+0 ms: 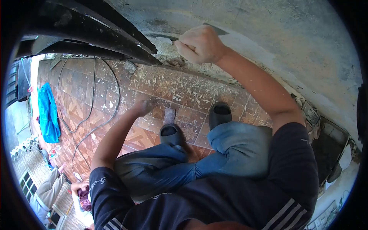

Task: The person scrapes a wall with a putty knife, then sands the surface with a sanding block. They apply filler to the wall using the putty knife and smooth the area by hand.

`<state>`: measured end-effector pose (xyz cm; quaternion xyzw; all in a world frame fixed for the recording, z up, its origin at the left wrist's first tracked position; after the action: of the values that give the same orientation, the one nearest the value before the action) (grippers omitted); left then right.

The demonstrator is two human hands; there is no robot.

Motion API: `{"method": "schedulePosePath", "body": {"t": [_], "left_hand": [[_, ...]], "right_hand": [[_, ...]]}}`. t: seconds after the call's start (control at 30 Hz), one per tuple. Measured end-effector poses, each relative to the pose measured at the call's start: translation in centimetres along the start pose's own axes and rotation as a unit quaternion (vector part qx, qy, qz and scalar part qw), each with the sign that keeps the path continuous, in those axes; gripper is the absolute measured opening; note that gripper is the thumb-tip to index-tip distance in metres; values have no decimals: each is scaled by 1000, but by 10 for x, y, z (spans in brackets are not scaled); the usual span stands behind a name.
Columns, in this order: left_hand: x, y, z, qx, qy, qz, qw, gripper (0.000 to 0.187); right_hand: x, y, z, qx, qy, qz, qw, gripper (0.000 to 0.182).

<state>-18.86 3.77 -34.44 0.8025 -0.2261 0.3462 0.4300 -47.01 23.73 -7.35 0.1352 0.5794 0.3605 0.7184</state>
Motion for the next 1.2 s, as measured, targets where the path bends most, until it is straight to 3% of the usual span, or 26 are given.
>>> {"method": "schedulePosePath", "body": {"t": [0.1,0.2,0.23,0.33,0.37,0.5,0.7,0.8,0.83,0.93,0.97,1.07,1.13,1.2], "left_hand": [[-5,3,2,-62,-25,-32,997,48],[5,14,-14,-10,31,27,999,49],[6,12,-15,-26,26,26,999,49],[-9,7,-5,-56,14,7,998,49],[-15,2,2,-50,12,4,999,49],[-5,-7,4,-37,1,29,999,47],[5,5,-12,-35,11,9,999,43],[-4,-3,-4,-41,-21,4,999,43],[-5,-13,5,-48,-28,3,998,43],[6,-1,0,-53,32,-16,998,42],[5,-3,5,-36,16,-32,999,43],[6,9,-11,-38,-121,-114,985,44],[-12,6,-20,68,24,38,997,56],[23,40,-76,221,32,-119,967,74]], "right_hand": [[-8,-2,14,-24,-11,-7,1000,30],[-13,3,13,12,11,-36,999,31],[2,-2,-16,-17,-38,-21,999,31],[16,-10,-9,21,-48,64,997,32],[-2,2,18,-30,-37,-16,999,36],[-2,-4,3,-4,-34,34,999,34],[0,0,2,-21,-4,13,1000,36],[-1,-4,-8,-21,-47,17,999,35],[5,-10,-9,8,-84,75,994,33],[14,-7,0,-97,-184,36,977,32],[22,-8,1,-90,-226,78,967,33],[34,-14,6,-160,-350,80,920,36],[41,-23,9,-260,-438,59,858,38],[45,-35,15,-384,-499,23,777,34]]}}
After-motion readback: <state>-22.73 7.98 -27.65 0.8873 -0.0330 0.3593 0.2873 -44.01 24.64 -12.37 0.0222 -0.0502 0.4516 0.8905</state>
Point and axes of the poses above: each hand's wrist, its own x-axis away from the middle knuckle, its own y-axis out of the back of the hand, z = x × y, the point moved 5 cm from there along -x, towards the middle knuckle, and after that the axes turned 6 degrees about y, right-handed, at the moved point
